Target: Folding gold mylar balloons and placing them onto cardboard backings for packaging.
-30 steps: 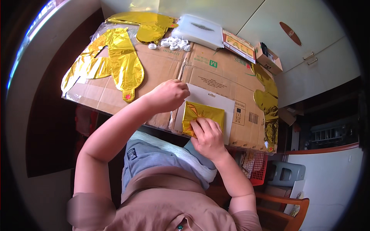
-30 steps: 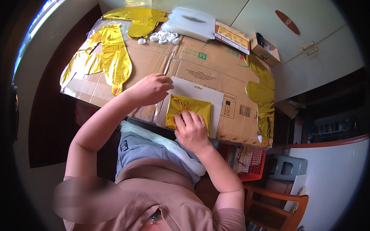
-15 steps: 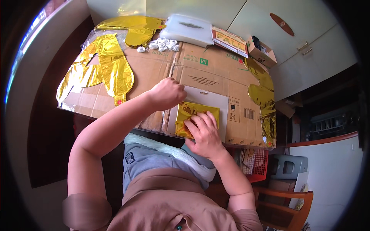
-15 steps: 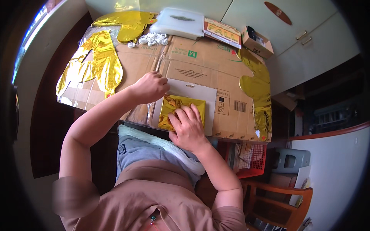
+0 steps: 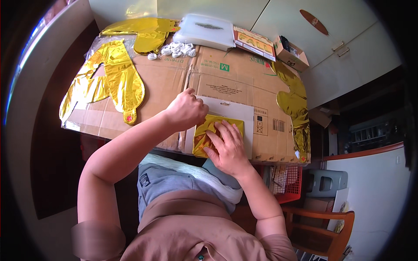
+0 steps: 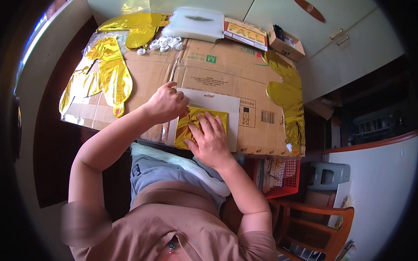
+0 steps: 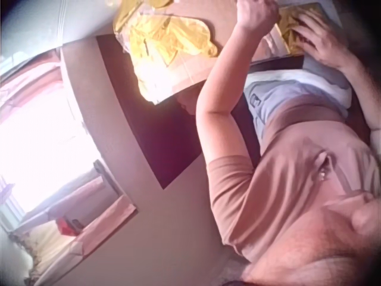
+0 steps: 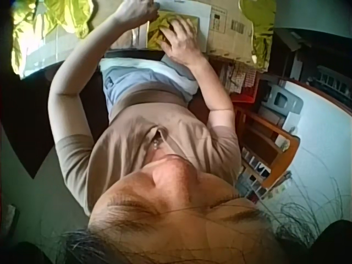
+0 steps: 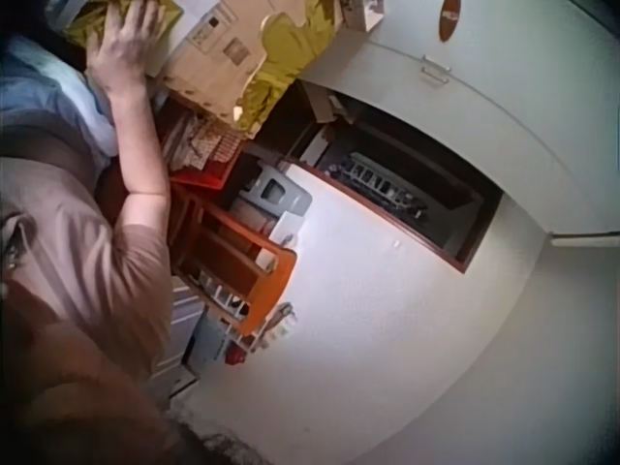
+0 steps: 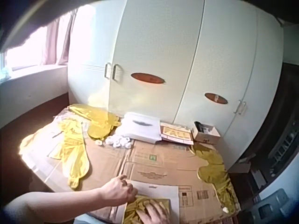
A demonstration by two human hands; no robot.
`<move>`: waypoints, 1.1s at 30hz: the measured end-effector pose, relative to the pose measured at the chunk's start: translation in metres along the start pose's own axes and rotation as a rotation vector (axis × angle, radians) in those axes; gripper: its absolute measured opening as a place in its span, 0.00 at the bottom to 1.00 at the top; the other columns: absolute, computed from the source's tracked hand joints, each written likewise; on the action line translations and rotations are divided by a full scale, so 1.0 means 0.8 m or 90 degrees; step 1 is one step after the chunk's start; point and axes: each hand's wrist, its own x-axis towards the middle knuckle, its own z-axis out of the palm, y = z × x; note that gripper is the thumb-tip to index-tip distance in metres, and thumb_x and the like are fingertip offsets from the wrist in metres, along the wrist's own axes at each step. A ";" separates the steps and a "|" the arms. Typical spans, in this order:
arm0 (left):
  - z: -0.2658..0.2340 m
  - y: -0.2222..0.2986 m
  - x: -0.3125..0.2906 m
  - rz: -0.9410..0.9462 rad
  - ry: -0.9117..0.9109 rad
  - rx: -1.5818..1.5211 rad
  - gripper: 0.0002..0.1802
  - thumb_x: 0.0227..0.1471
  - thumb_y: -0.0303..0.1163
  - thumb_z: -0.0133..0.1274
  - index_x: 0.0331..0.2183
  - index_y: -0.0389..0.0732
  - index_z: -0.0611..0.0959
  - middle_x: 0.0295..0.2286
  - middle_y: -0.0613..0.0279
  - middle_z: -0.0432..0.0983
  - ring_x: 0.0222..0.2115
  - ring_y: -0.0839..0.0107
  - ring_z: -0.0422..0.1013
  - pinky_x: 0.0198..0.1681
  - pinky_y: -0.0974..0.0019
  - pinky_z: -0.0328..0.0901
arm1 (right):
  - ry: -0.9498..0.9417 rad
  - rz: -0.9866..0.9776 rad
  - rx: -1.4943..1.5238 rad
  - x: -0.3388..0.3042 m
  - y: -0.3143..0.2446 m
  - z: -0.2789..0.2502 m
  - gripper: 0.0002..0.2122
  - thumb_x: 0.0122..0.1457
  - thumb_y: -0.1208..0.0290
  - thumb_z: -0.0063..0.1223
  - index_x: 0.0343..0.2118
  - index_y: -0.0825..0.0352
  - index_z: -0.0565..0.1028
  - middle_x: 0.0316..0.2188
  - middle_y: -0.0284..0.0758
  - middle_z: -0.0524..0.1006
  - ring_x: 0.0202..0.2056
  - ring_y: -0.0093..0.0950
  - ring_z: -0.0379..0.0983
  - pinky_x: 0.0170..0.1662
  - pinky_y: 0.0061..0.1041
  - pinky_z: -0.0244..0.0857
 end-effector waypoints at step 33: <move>0.007 0.006 -0.015 0.021 0.032 0.034 0.05 0.48 0.30 0.54 0.29 0.40 0.77 0.23 0.60 0.73 0.27 0.59 0.77 0.52 0.53 0.69 | -0.064 -0.052 -0.036 0.007 0.019 -0.007 0.33 0.51 0.48 0.63 0.56 0.64 0.72 0.58 0.50 0.67 0.61 0.50 0.62 0.63 0.52 0.53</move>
